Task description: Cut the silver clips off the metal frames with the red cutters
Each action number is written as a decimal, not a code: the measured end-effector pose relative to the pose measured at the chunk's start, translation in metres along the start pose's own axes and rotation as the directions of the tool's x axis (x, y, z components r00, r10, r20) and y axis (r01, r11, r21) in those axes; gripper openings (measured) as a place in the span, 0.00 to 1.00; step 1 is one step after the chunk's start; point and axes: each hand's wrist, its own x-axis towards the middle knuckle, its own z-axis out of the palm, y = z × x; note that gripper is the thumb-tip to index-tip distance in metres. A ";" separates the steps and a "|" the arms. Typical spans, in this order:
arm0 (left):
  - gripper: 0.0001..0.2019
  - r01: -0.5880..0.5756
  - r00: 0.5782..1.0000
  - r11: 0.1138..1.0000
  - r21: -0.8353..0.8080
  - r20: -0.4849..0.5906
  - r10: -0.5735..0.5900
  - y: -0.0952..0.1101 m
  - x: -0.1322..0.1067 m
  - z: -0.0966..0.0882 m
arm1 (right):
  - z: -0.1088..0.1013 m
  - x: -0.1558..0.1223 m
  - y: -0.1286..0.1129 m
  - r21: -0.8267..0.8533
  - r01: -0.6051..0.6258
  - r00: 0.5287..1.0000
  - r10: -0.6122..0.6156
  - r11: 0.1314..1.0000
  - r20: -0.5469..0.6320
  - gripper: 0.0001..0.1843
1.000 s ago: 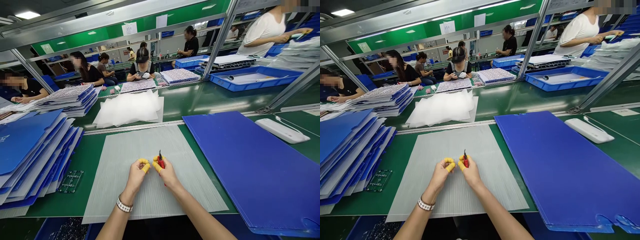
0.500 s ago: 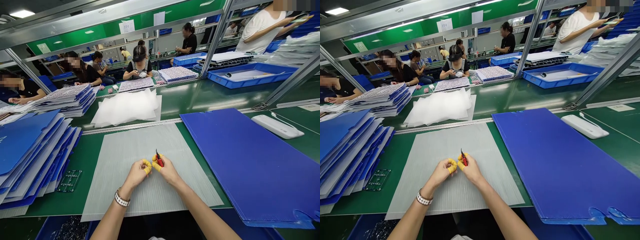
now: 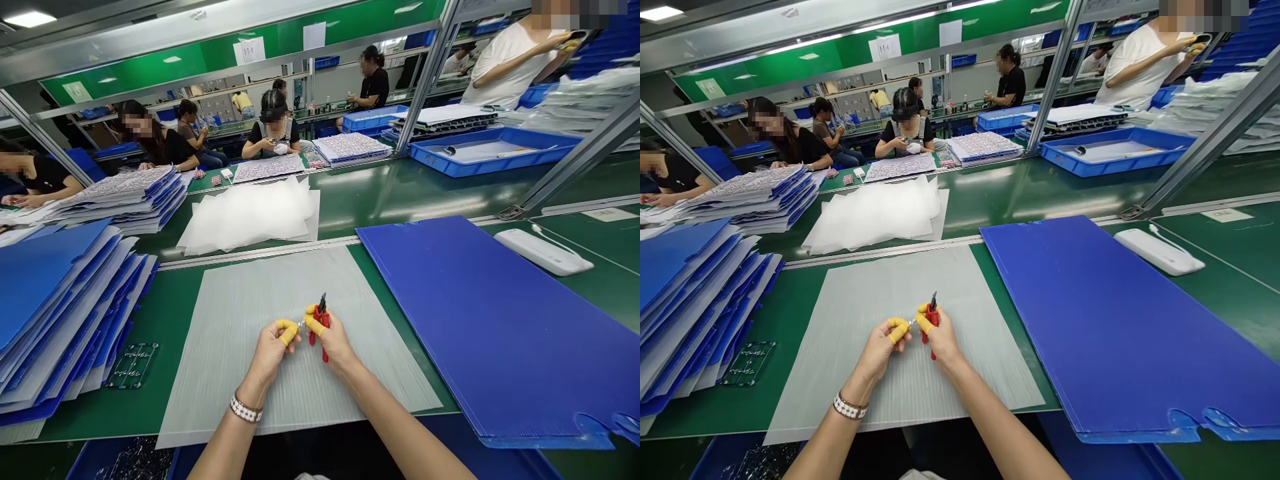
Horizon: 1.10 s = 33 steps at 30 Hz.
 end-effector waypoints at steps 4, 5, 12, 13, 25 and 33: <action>0.14 -0.018 0.999 0.999 0.033 -0.047 0.019 0.001 0.002 0.001 | -0.001 0.000 0.002 -0.051 0.029 1.000 -0.029 0.998 0.004 0.20; 0.14 -0.019 0.998 0.999 0.040 -0.055 0.021 0.001 0.003 0.001 | -0.001 0.000 0.003 -0.059 0.032 0.999 -0.032 0.998 0.008 0.20; 0.12 -0.016 0.995 0.997 0.080 -0.097 0.023 -0.002 0.007 -0.004 | 0.001 0.001 0.002 -0.036 0.000 1.000 0.000 0.999 -0.007 0.18; 0.12 -0.015 0.995 0.996 0.085 -0.101 0.024 -0.003 0.007 -0.005 | 0.001 0.001 0.002 -0.029 -0.005 1.000 0.005 1.000 -0.010 0.18; 0.12 -0.063 0.993 0.986 0.156 -0.090 0.078 -0.002 0.007 -0.001 | -0.003 0.005 0.006 -0.194 -0.012 0.998 0.022 0.981 0.052 0.16; 0.12 -0.130 0.987 0.968 0.212 -0.060 0.146 -0.004 0.009 0.001 | -0.008 0.007 0.009 -0.236 0.063 0.997 -0.049 0.970 0.067 0.16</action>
